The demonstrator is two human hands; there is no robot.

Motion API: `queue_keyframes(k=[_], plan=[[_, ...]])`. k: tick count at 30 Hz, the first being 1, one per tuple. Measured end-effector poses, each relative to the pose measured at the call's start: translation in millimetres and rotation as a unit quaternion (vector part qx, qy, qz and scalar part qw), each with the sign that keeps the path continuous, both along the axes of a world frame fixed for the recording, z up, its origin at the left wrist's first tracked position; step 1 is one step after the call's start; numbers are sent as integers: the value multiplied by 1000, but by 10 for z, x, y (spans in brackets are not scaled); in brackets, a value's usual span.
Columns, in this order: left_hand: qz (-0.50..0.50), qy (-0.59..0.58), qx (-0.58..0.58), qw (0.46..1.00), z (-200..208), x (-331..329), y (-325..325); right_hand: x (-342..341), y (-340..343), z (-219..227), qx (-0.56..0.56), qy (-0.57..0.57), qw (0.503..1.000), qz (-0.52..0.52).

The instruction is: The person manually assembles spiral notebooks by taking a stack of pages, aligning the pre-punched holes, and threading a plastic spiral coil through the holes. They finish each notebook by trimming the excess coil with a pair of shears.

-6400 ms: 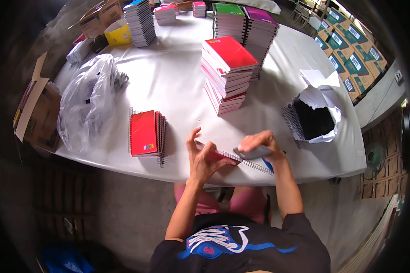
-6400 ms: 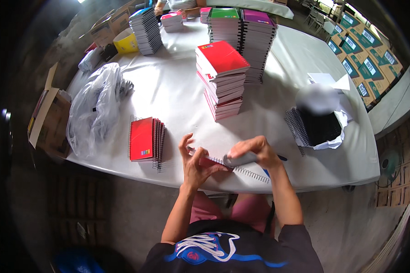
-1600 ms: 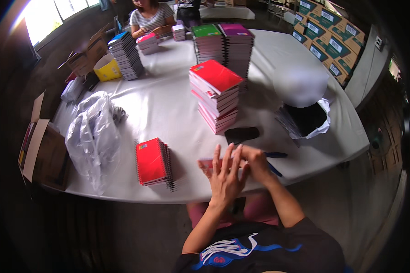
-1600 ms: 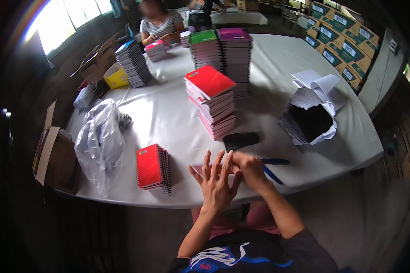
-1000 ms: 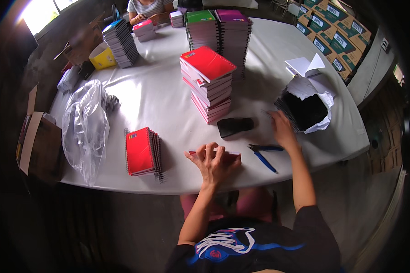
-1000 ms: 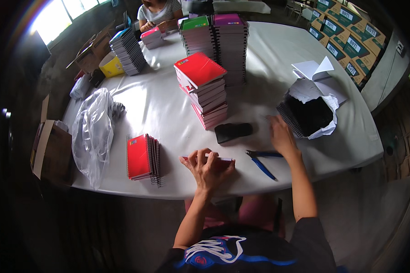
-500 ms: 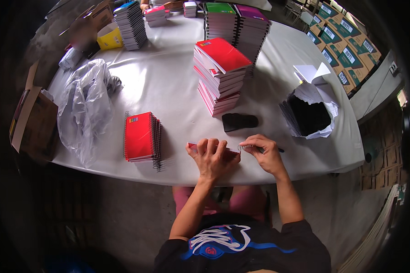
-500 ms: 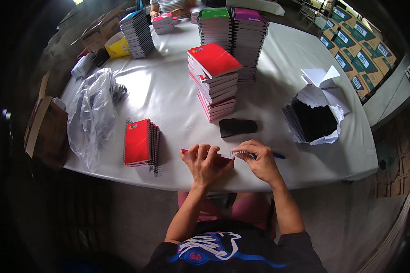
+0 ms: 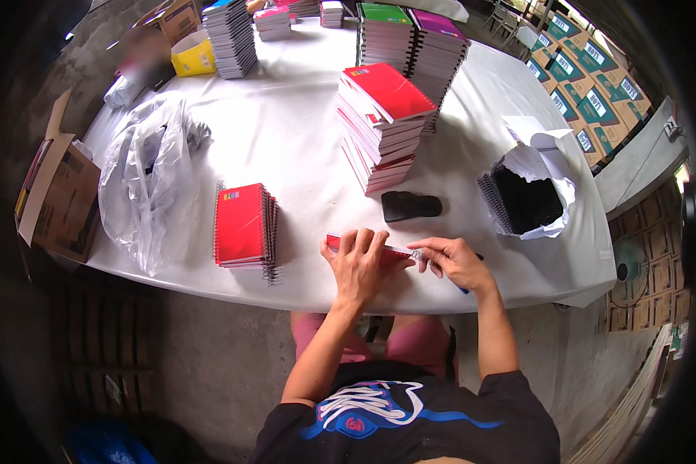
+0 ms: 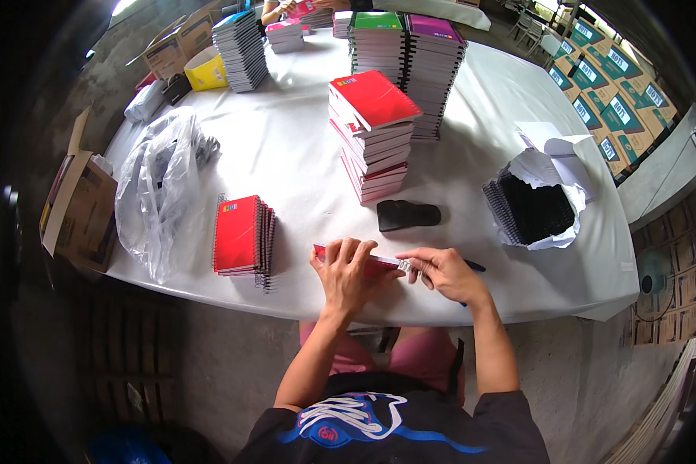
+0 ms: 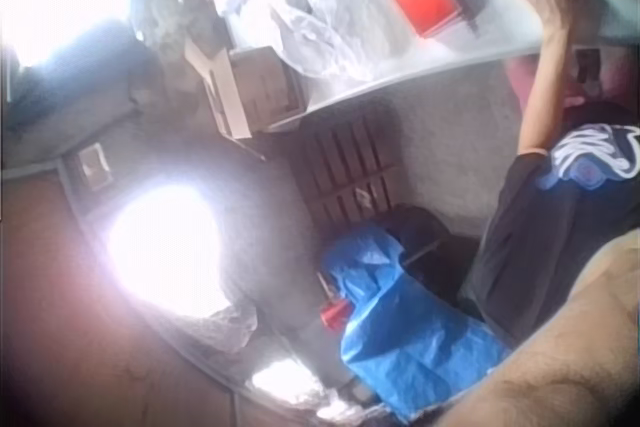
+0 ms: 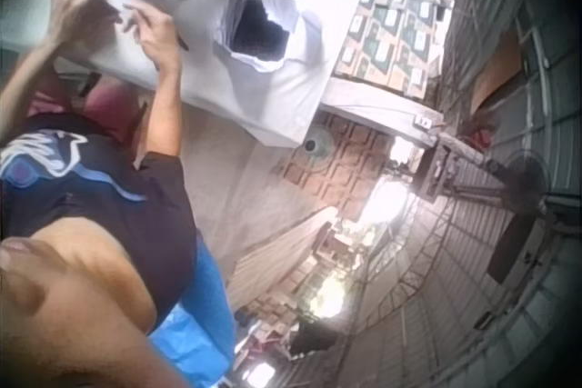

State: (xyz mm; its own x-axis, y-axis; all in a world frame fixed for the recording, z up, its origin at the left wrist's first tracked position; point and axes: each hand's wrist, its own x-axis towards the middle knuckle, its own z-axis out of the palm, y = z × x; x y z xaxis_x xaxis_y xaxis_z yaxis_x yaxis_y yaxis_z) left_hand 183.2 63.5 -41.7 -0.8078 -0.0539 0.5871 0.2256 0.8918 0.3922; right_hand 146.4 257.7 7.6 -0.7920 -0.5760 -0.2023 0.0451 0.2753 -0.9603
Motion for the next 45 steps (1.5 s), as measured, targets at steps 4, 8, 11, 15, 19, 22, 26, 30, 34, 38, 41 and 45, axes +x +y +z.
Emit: queue_keyframes(k=[4, 8, 11, 15, 19, 22, 26, 30, 34, 38, 41, 45], plan=[[-10, 16, -11, 1000, -42, 26, -63, 118, -127, 143, 36, 141, 989, -28], [-20, -7, -11, 1000, -17, 54, -96, 79, -96, 91, 71, 246, 967, 15], [-34, -22, -15, 999, -26, 32, -110, -123, -46, -1, 97, 169, 980, 41], [-40, 31, 29, 998, 52, 43, -141, -561, -71, -69, 190, 361, 912, -46], [-44, 22, 43, 998, 25, 37, -184, -803, -115, -393, 209, 345, 914, -35], [-59, 21, 51, 997, 16, 57, -206, -672, -79, -288, -251, 40, 967, 18], [-84, 18, 67, 994, -90, 33, -244, -492, -85, -216, -216, -59, 955, 196], [-81, 17, 72, 994, -21, 10, -233, -495, -119, -157, -399, -55, 897, 184], [-93, 4, 68, 993, 27, 25, -222, -552, -188, 4, -66, 8, 986, 154], [-71, 8, 23, 997, -83, 21, -285, -431, -199, 98, -273, -43, 925, 259], [-59, -1, 124, 991, 104, 56, -242, -549, -220, -100, -32, 0, 995, 98], [-102, 0, 212, 972, -107, -44, -364, -373, -307, 33, -310, -32, 922, 228]])
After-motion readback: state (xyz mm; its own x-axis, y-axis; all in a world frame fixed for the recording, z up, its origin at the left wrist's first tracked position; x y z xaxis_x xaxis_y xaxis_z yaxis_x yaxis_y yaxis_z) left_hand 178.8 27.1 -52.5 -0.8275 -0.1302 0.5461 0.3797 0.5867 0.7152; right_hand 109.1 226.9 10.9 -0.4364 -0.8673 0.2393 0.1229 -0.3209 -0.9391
